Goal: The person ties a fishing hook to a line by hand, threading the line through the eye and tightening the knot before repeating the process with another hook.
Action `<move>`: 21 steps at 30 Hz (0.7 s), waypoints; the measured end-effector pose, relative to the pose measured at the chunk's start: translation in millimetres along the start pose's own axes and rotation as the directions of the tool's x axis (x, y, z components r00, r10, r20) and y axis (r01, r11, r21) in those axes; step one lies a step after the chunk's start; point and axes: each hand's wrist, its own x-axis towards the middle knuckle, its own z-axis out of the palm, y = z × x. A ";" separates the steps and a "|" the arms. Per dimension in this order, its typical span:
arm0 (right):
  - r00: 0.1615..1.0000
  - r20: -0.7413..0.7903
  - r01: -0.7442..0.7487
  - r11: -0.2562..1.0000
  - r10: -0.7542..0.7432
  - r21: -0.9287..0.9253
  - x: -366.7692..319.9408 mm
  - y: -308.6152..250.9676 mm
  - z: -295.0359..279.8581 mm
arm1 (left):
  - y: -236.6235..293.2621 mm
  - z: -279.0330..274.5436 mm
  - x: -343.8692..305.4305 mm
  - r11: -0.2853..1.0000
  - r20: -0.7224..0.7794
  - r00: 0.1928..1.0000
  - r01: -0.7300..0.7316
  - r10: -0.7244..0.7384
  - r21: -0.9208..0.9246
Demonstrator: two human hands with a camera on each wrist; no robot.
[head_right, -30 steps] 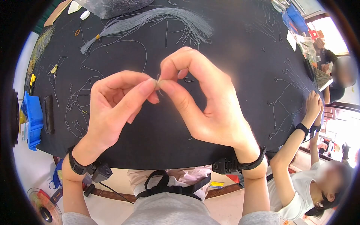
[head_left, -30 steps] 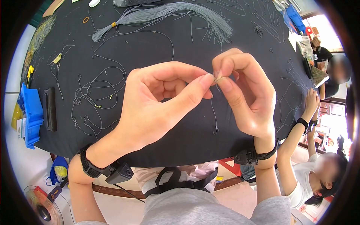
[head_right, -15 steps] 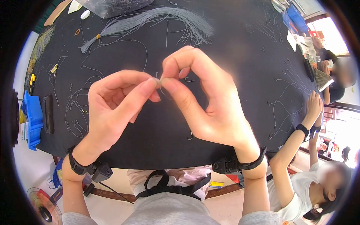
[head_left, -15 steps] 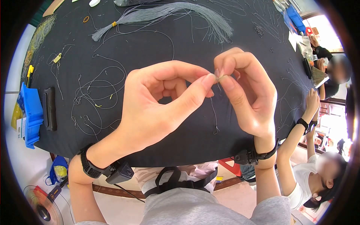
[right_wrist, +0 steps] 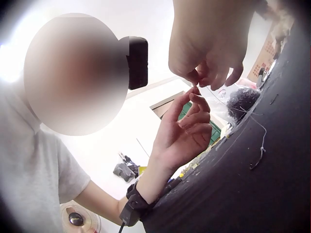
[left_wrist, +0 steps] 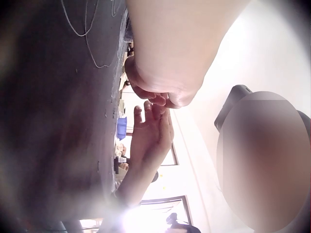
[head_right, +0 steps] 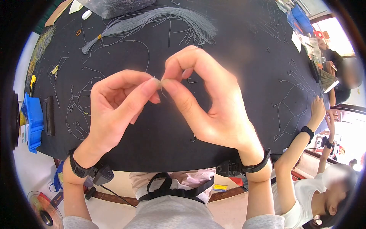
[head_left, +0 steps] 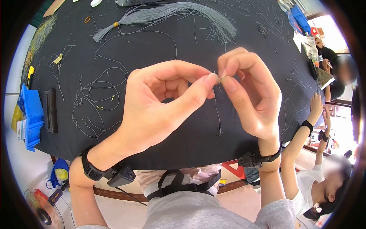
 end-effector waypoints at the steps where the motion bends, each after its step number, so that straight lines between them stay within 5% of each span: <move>1: 1.000 -0.013 0.022 0.999 -0.022 -0.023 0.3 0.0 -0.2 | 0.4 0.1 -0.3 1.000 -0.008 1.000 0.000 0.000 0.012; 7: 0.977 -0.065 0.190 0.970 -0.201 -0.151 2.2 3.9 1.8 | 3.7 0.9 -0.8 1.000 -0.046 0.999 0.020 -0.019 0.024; 21: 0.978 -0.063 0.182 0.965 -0.197 -0.190 2.2 0.7 4.9 | 3.5 1.2 -0.8 0.998 -0.047 0.997 0.062 -0.063 -0.032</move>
